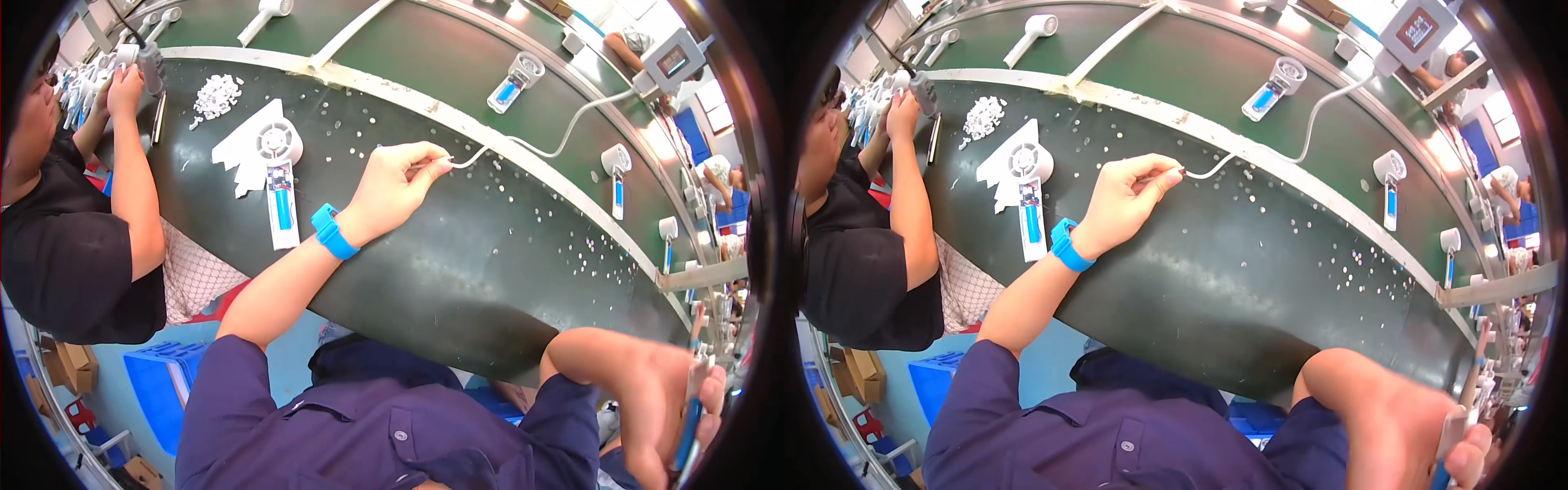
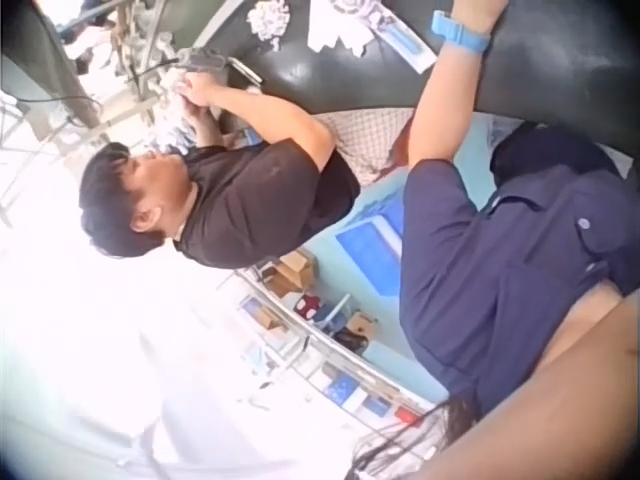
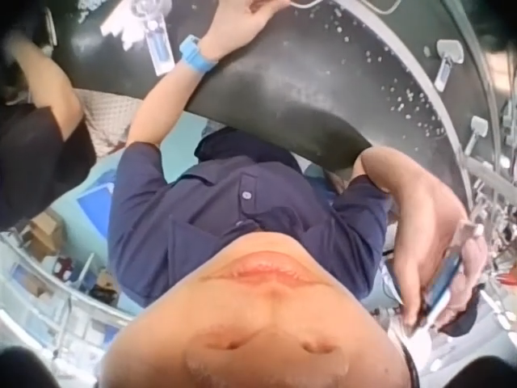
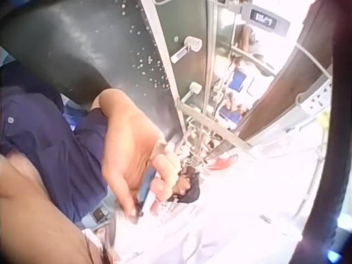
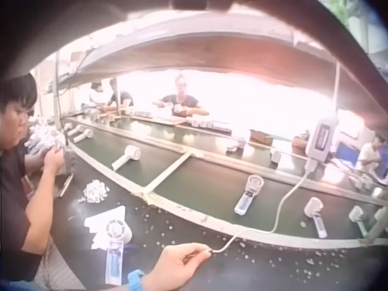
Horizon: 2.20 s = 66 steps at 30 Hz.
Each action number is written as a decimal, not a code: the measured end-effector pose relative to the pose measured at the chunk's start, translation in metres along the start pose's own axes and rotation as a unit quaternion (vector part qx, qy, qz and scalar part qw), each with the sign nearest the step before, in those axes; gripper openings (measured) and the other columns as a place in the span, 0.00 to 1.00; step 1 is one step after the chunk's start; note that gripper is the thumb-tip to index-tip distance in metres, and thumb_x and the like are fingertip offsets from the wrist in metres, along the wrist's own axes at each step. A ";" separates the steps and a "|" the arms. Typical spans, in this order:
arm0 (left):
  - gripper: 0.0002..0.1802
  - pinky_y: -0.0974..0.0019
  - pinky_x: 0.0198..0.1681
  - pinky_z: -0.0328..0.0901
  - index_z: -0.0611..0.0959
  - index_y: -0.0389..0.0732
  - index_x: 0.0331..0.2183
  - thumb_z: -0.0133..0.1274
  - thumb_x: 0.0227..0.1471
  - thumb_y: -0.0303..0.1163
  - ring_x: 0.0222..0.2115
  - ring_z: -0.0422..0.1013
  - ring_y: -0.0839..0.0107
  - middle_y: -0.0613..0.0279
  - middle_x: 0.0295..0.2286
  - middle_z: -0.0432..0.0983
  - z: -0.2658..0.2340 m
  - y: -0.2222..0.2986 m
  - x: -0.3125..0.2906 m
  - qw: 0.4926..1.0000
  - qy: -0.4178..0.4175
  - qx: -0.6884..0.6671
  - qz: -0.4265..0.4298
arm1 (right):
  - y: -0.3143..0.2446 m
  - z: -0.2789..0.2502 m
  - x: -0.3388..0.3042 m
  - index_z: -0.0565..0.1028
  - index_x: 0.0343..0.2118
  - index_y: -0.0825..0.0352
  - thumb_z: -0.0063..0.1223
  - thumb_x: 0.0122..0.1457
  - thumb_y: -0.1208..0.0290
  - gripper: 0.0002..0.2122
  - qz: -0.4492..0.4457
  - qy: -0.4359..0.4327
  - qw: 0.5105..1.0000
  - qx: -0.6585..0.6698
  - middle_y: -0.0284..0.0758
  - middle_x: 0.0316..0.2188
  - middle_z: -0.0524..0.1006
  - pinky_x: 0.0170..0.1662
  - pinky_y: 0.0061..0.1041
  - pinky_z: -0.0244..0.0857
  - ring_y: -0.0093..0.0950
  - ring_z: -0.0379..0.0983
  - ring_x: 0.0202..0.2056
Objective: The person assembles portable electric fans by hand, combining fan housings, circuit boards, and internal wires, then securing the components with a screwdriver.
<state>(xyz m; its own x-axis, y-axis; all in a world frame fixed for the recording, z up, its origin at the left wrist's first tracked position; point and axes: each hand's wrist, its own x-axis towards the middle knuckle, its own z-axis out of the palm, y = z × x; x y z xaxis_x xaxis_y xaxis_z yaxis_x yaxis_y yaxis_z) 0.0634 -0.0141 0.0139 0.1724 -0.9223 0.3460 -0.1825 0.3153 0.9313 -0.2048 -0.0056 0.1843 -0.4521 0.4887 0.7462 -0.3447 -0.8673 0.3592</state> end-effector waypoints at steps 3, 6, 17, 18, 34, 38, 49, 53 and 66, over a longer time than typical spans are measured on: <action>0.06 0.80 0.20 0.54 0.80 0.32 0.32 0.54 0.53 0.26 0.18 0.58 0.87 0.73 0.17 0.67 -0.001 0.001 -0.003 1.000 -0.012 0.003 -0.009 | 0.025 -0.014 -0.003 0.67 0.19 0.68 0.45 0.54 0.53 0.20 0.280 -0.102 0.954 -0.027 0.36 0.18 0.70 0.25 0.36 0.64 0.27 0.68 0.21; 0.07 0.80 0.20 0.54 0.80 0.32 0.32 0.54 0.53 0.26 0.18 0.58 0.87 0.72 0.17 0.67 -0.001 0.001 -0.004 1.000 -0.019 0.009 -0.018 | 0.013 -0.020 0.013 0.67 0.21 0.69 0.41 0.54 0.51 0.21 0.154 -0.108 0.981 -0.038 0.38 0.17 0.70 0.22 0.33 0.63 0.29 0.67 0.18; 0.07 0.81 0.21 0.55 0.80 0.33 0.33 0.54 0.53 0.26 0.19 0.58 0.88 0.73 0.18 0.68 -0.002 0.001 -0.008 0.999 -0.015 -0.033 -0.038 | 0.032 -0.052 0.009 0.68 0.34 0.68 0.43 0.54 0.61 0.14 0.495 -0.118 0.809 0.293 0.38 0.32 0.71 0.32 0.28 0.60 0.28 0.66 0.33; 0.06 0.81 0.21 0.54 0.80 0.33 0.33 0.53 0.53 0.26 0.19 0.58 0.88 0.73 0.18 0.68 0.002 0.003 -0.005 0.999 -0.017 -0.039 -0.031 | 0.036 -0.075 0.022 0.68 0.37 0.67 0.44 0.53 0.64 0.13 0.384 -0.050 0.747 0.540 0.39 0.37 0.71 0.36 0.31 0.60 0.25 0.66 0.35; 0.07 0.79 0.21 0.56 0.80 0.33 0.32 0.53 0.53 0.28 0.19 0.60 0.87 0.73 0.18 0.67 -0.002 0.000 -0.006 0.998 -0.033 -0.009 -0.050 | -0.014 0.042 -0.094 0.61 0.52 0.79 0.35 0.61 0.55 0.28 0.694 -0.338 0.606 0.194 0.47 0.37 0.73 0.37 0.25 0.64 0.26 0.70 0.32; 0.07 0.79 0.21 0.57 0.80 0.33 0.34 0.53 0.54 0.27 0.19 0.60 0.87 0.72 0.18 0.68 0.006 0.003 -0.005 0.998 -0.034 -0.028 -0.045 | -0.009 0.046 -0.149 0.65 0.45 0.71 0.36 0.65 0.57 0.19 0.816 -0.267 0.392 0.331 0.41 0.39 0.72 0.38 0.25 0.66 0.25 0.70 0.35; 0.07 0.68 0.26 0.67 0.79 0.31 0.31 0.53 0.50 0.25 0.21 0.73 0.66 0.52 0.24 0.76 0.006 -0.005 0.000 0.982 -0.141 0.097 0.085 | 0.023 0.134 -0.305 0.68 0.39 0.64 0.33 0.66 0.56 0.16 0.827 -0.307 0.404 0.245 0.30 0.26 0.72 0.23 0.16 0.61 0.16 0.66 0.22; 0.08 0.60 0.35 0.68 0.80 0.34 0.33 0.53 0.50 0.27 0.31 0.73 0.55 0.50 0.29 0.77 0.004 -0.011 -0.007 0.972 -0.180 0.126 0.087 | 0.026 0.210 -0.370 0.68 0.36 0.64 0.33 0.65 0.57 0.15 0.848 -0.359 0.343 0.184 0.31 0.24 0.72 0.19 0.21 0.61 0.18 0.65 0.17; 0.07 0.58 0.37 0.65 0.79 0.34 0.31 0.53 0.48 0.28 0.30 0.72 0.55 0.52 0.27 0.76 0.003 -0.018 -0.009 0.958 -0.216 0.150 0.118 | 0.020 0.222 -0.388 0.67 0.43 0.76 0.55 0.50 0.54 0.27 0.340 -0.730 0.590 -0.051 0.47 0.43 0.70 0.51 0.41 0.56 0.42 0.62 0.49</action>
<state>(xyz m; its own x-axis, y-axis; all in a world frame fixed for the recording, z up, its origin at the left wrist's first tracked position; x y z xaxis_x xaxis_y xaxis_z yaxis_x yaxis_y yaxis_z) 0.0623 -0.0120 -0.0067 -0.3128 -0.8601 0.4029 -0.4482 0.5077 0.7358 0.1469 -0.2333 0.0264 0.6512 -0.6372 0.4123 -0.5742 -0.7688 -0.2813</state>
